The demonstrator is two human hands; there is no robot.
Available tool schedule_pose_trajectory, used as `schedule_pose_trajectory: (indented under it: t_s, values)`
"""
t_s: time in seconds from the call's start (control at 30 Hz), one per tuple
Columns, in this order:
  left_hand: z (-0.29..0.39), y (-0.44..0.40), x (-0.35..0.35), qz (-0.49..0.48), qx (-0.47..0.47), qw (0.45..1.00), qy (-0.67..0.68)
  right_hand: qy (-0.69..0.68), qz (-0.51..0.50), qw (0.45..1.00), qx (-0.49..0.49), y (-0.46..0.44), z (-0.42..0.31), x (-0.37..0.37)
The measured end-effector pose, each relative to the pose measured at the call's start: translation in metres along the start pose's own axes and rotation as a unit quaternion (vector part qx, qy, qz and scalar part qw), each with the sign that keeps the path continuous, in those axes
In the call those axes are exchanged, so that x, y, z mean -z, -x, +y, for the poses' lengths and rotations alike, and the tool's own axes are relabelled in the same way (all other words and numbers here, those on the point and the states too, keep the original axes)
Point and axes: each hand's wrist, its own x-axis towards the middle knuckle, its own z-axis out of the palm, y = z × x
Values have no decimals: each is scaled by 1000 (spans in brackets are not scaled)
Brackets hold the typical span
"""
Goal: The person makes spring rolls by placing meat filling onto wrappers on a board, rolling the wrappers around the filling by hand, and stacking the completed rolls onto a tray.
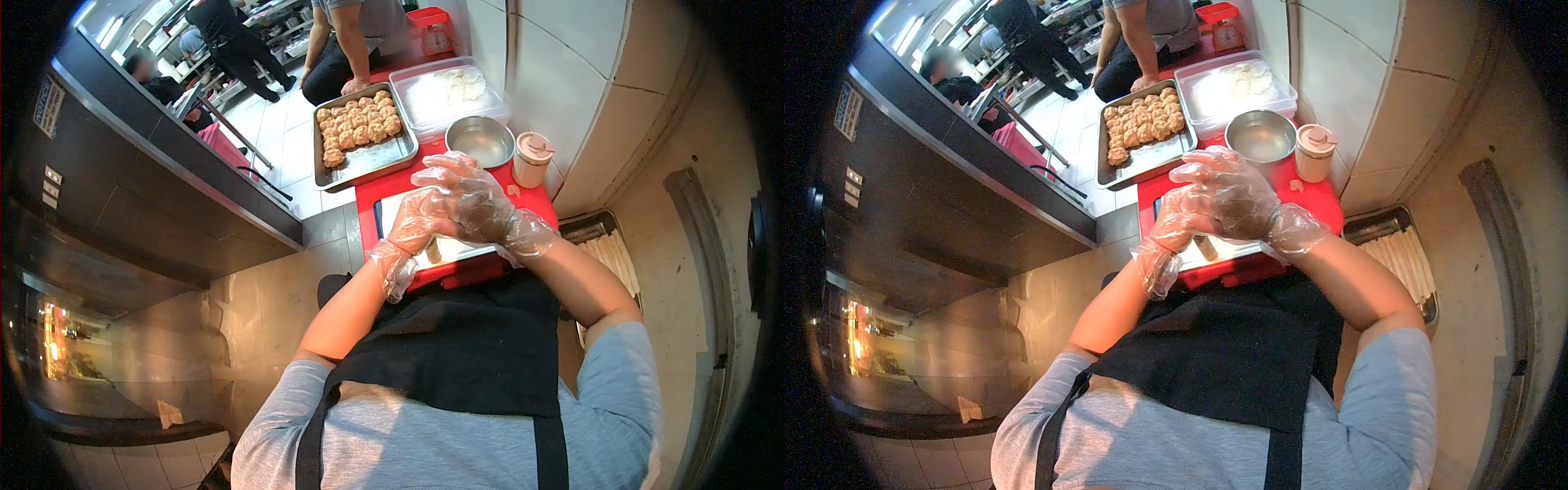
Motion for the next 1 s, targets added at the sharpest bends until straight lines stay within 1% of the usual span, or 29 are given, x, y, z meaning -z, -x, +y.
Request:
schedule_pose_trajectory:
  t_s: [0.03,0.07,0.1,0.13,0.17,0.2,0.23,0.27,0.3,0.37,0.4,0.43,0.5,0.53,0.57,0.6,0.63,0.67,0.7,0.73,0.77,0.8,0.83,0.87,0.9,0.93,0.97,1.0]
  values:
    - [9,2,-6,2,38,996,79,7,-15,1000,-7,-2,-1,-2]
    - [9,1,-7,20,14,999,21,-5,-43,999,-13,-9,-4,5]
    - [10,0,-7,36,-11,999,-37,-116,-38,991,-56,-11,-2,11]
    - [10,-1,-7,54,-35,993,-94,-226,-34,969,-99,-12,2,17]
    - [5,-2,1,30,-2,998,-55,-333,-30,932,-140,-12,8,20]
    - [-4,-3,13,7,31,999,-14,-291,39,947,-129,-10,13,18]
    - [-13,-2,21,-15,63,998,27,-348,69,917,-183,-1,16,13]
    - [-10,-2,17,1,69,996,51,-335,40,925,-173,4,16,16]
    - [-5,-2,16,-5,74,994,74,-321,13,933,-164,6,15,18]
    - [4,-1,14,-18,82,989,123,-373,32,911,-175,14,12,7]
    - [3,0,13,-12,76,990,117,-349,29,923,-163,17,13,5]
    - [-2,0,18,-41,78,989,117,-324,28,934,-150,18,13,4]
    - [-6,-2,27,-96,81,986,114,-166,3,982,-84,14,13,9]
    - [-8,-4,28,-122,32,992,-26,-141,-18,987,-74,12,11,14]
    - [9,-8,22,-146,-17,975,-166,-107,-38,992,-55,8,9,17]
    - [17,-11,18,-166,-67,936,-302,-72,-58,995,-35,5,7,19]
    - [15,-10,16,-148,-11,966,-213,-37,-78,996,-16,2,4,20]
    - [12,-8,13,-128,45,983,-121,-8,-80,997,6,-6,1,19]
    - [9,-5,11,-108,101,989,-28,-1,-95,995,-6,-10,-1,21]
    - [8,0,11,-102,94,988,73,8,-110,994,-17,-14,-2,24]
    - [8,1,10,-68,65,994,57,16,-124,992,-29,-16,-1,26]
    - [8,1,9,-34,36,998,41,-47,-100,992,-62,-15,5,25]
    - [9,-1,6,-6,-26,999,25,-143,-60,985,-69,-15,13,30]
    - [9,-3,2,23,-86,996,6,-153,-41,984,-79,-15,11,33]
    - [4,-4,6,35,-70,993,-83,-162,-22,983,-88,-15,8,35]
    - [-9,-5,14,45,-53,982,-173,-122,-23,988,-88,-9,5,31]
    - [-14,-4,15,53,-25,990,-130,-81,-22,992,-90,-3,1,27]
    - [-20,-4,17,63,2,994,-87,-25,-49,994,-97,1,-4,22]
